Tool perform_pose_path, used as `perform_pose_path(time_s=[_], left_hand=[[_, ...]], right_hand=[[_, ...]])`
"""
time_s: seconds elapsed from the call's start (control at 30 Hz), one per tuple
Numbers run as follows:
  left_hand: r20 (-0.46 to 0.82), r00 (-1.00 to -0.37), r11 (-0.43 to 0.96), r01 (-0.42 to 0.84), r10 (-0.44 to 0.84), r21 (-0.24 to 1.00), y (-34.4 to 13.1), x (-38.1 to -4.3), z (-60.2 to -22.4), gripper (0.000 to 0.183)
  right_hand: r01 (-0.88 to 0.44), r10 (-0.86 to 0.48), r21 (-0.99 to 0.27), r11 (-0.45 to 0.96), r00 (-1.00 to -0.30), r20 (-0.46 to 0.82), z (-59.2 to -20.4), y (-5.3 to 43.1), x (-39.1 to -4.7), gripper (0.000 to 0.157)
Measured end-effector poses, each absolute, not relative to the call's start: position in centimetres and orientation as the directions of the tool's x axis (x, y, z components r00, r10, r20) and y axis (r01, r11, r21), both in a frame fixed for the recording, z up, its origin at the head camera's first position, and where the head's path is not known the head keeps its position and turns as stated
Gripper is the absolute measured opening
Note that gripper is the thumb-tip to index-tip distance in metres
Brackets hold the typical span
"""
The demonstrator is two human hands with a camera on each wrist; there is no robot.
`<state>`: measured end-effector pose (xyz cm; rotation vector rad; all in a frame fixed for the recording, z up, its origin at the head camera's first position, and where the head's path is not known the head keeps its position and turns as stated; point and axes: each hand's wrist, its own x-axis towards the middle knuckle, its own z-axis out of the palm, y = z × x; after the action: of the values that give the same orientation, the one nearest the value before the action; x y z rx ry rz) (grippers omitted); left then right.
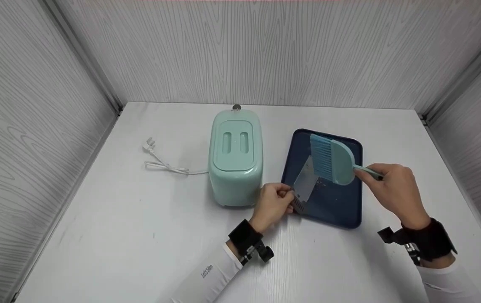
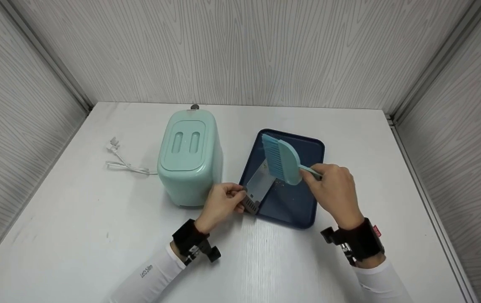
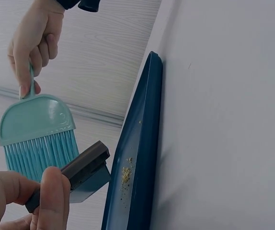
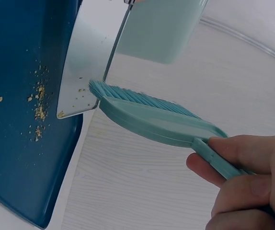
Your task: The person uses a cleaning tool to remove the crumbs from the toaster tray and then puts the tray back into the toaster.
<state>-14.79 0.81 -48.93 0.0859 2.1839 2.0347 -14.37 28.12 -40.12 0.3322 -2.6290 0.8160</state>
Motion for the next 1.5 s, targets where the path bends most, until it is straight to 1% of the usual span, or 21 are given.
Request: perform_pose_path(time_s=[0.23, 0.37, 0.5, 1.17, 1.33, 1.5], left_hand=[[-0.055, -0.988, 0.085, -0.044, 0.143, 0.995, 0.9, -14.8, -48.9, 0.016], [-0.058, -0.987, 0.082, -0.046, 0.153, 0.996, 0.9, -14.8, -48.8, 0.016], [-0.055, -0.984, 0.075, -0.042, 0.168, 0.996, 1.0, -14.7, -48.7, 0.016], [-0.055, -0.984, 0.082, -0.041, 0.168, 0.996, 0.9, -14.6, -48.7, 0.016], [-0.06, -0.984, 0.079, -0.048, 0.165, 0.996, 0.9, -14.7, -48.7, 0.016], [-0.063, -0.985, 0.078, -0.051, 0.158, 0.996, 0.8, -14.7, -48.7, 0.016]], right_hand=[[-0.358, -0.152, -0.489, 0.796, -0.899, 0.41, -39.7, 27.1, -14.0, 0.022], [-0.374, -0.175, -0.48, 0.794, -0.896, 0.408, -39.7, 26.8, -14.2, 0.02], [-0.381, -0.18, -0.472, 0.795, -0.891, 0.416, -39.7, 26.7, -14.6, 0.022], [-0.346, -0.136, -0.451, 0.822, -0.89, 0.435, -41.3, 27.6, -16.3, 0.024], [-0.321, -0.119, -0.445, 0.836, -0.897, 0.425, -41.7, 28.1, -16.6, 0.026], [-0.304, -0.108, -0.45, 0.84, -0.906, 0.409, -42.1, 28.5, -16.7, 0.025]])
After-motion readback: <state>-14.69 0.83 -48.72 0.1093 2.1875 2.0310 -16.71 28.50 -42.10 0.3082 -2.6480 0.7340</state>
